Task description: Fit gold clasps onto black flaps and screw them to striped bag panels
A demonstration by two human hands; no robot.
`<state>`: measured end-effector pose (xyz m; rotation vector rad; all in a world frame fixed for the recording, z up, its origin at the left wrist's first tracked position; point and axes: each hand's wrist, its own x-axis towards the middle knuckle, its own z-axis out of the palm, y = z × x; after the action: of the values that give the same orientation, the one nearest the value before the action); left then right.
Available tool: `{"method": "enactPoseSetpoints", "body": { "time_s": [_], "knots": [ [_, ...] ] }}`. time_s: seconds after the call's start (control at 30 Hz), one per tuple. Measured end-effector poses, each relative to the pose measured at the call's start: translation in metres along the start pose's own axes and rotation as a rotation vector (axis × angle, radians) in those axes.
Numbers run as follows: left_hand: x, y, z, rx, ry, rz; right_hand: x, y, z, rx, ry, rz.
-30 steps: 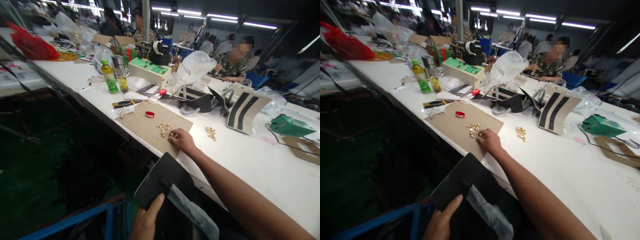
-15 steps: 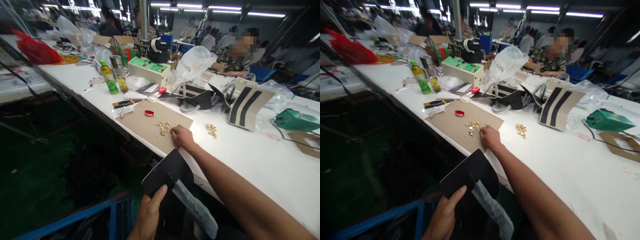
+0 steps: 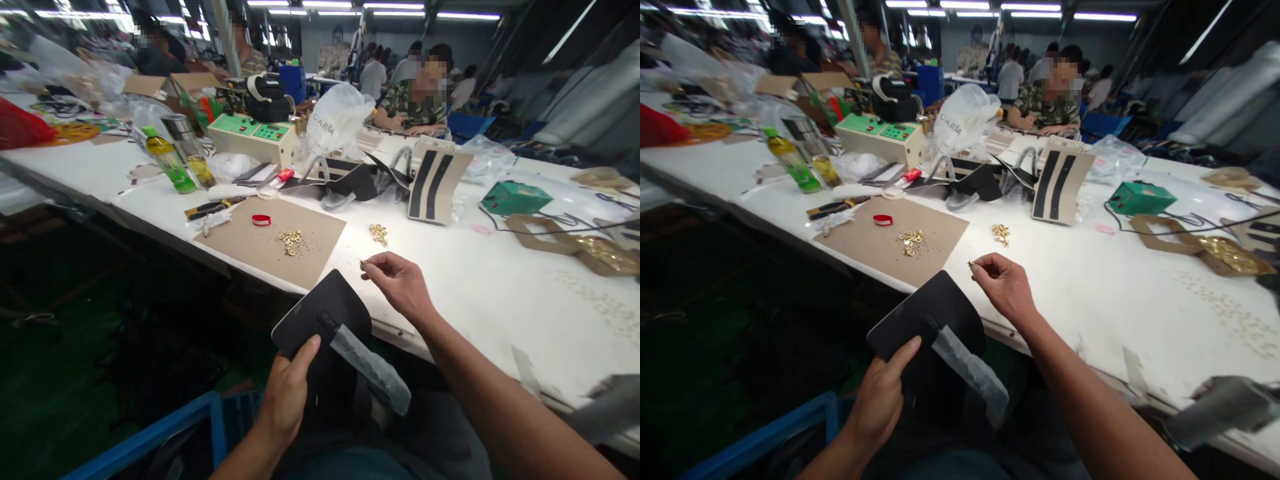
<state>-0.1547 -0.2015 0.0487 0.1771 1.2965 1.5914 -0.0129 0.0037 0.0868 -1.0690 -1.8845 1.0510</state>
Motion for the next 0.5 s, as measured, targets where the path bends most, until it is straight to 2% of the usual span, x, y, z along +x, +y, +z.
{"method": "enactPoseSetpoints", "body": {
  "time_s": [0.1, 0.23, 0.37, 0.5],
  "knots": [
    [-0.002, -0.01, 0.018, 0.139, -0.058, 0.018, -0.053, -0.012, -0.038, -0.042, 0.063, -0.035],
    [-0.013, -0.018, 0.05, 0.414, -0.186, 0.117, -0.106, -0.014, -0.055, -0.145, 0.025, -0.13],
    [-0.029, -0.024, 0.078, 0.594, -0.281, 0.199, -0.132, -0.002, -0.061, -0.228, 0.088, -0.193],
    [-0.04, -0.036, 0.091, 0.654, -0.293, 0.245, -0.144, 0.008, -0.073, -0.221, 0.167, -0.203]
  ]
}}
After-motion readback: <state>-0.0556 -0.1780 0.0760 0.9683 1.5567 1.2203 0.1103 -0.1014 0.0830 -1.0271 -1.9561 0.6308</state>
